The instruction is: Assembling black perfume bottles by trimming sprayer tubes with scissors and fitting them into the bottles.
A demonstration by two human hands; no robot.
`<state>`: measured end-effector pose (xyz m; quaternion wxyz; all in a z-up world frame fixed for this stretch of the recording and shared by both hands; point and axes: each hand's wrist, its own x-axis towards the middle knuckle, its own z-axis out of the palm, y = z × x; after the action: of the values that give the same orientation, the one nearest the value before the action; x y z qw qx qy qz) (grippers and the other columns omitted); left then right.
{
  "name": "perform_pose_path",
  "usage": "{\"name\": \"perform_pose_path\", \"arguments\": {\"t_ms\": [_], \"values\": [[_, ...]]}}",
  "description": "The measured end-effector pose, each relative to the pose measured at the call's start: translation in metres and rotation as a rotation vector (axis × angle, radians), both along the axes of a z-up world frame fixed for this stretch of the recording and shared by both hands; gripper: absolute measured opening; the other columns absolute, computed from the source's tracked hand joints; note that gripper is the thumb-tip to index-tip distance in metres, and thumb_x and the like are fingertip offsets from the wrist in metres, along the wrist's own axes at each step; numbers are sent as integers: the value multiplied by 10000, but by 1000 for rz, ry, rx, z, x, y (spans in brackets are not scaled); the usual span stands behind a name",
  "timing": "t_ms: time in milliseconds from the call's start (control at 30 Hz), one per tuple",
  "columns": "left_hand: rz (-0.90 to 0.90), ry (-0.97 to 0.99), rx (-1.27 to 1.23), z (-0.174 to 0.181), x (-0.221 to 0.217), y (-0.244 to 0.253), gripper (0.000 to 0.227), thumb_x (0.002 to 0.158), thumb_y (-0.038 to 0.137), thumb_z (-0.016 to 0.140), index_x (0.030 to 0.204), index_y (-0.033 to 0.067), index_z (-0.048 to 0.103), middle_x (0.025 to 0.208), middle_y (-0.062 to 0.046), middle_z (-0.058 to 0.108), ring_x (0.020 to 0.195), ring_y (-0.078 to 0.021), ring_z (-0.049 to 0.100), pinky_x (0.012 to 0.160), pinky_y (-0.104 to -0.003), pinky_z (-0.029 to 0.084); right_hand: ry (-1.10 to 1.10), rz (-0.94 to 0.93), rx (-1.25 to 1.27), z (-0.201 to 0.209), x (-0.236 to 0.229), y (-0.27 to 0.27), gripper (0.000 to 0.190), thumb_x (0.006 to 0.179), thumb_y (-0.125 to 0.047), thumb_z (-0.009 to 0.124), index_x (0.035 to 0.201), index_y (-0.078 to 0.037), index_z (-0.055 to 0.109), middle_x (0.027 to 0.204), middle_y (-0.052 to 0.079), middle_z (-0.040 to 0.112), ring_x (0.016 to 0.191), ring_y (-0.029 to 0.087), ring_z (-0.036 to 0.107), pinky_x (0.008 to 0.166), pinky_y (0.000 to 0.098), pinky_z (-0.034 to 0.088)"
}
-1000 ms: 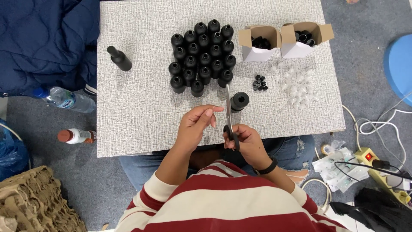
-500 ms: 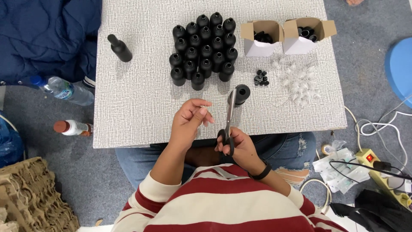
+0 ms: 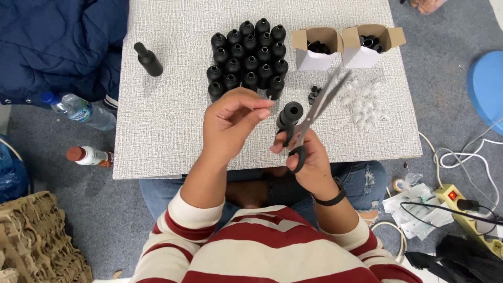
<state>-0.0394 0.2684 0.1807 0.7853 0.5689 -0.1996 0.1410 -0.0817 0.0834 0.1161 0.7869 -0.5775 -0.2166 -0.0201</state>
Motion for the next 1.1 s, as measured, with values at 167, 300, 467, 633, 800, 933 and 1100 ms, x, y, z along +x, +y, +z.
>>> {"name": "perform_pose_path", "arguments": {"t_ms": [167, 300, 467, 633, 800, 933, 1100], "values": [[39, 19, -58, -3, -6, -12, 142, 848, -63, 771, 975, 1, 763, 864, -88, 695, 835, -124, 646, 719, -241, 557, -10, -79, -11, -11, -5, 3, 650, 787, -420, 818, 1164, 54, 584, 880, 189, 677, 907, 264, 679, 924, 413, 522], [39, 70, -138, -15, -11, -16, 118, 888, -57, 732, 999, -27, 754, 867, -88, 671, 853, -114, 623, 729, -235, 552, 13, -95, -42, -29, -10, 2, 637, 787, -398, 823, 1152, 66, 585, 874, 194, 670, 893, 275, 674, 915, 423, 517], [45, 65, -182, -24, -15, -21, 88, 914, -24, 714, 997, -23, 742, 847, -68, 642, 767, -81, 571, 635, -210, 524, -4, -113, -78, -26, -13, 3, 622, 797, -409, 813, 1150, 54, 592, 872, 179, 668, 875, 255, 669, 895, 397, 505], [25, 111, -258, -30, -18, -27, 81, 951, -13, 665, 1015, -38, 709, 847, -79, 621, 734, -95, 591, 588, -224, 542, 7, -117, -112, -30, -14, 1, 644, 791, -441, 813, 1146, 49, 593, 875, 163, 668, 872, 232, 664, 887, 378, 500], [25, 120, -295, -33, -18, -28, 71, 963, -7, 642, 997, -38, 696, 832, -84, 596, 619, -111, 595, 504, -225, 516, 50, -157, -143, -34, -13, -3, 451, 764, -221, 881, 1027, 46, 631, 805, 153, 695, 758, 191, 682, 766, 311, 555], [29, 145, -297, -34, -20, -26, 66, 971, -11, 630, 995, -28, 689, 823, -67, 584, 580, -95, 576, 474, -213, 491, 95, -161, -81, -25, -17, 2, 271, 850, -99, 819, 973, 59, 636, 769, 188, 707, 688, 205, 700, 686, 315, 574], [1, 235, -339, -46, -22, -28, 61, 971, -9, 632, 1001, -31, 681, 753, -76, 588, 530, -93, 546, 438, -206, 474, 60, -131, -3, -37, -12, -5, 379, 792, -171, 880, 979, 12, 605, 766, 148, 679, 645, 129, 636, 626, 256, 545]]}}
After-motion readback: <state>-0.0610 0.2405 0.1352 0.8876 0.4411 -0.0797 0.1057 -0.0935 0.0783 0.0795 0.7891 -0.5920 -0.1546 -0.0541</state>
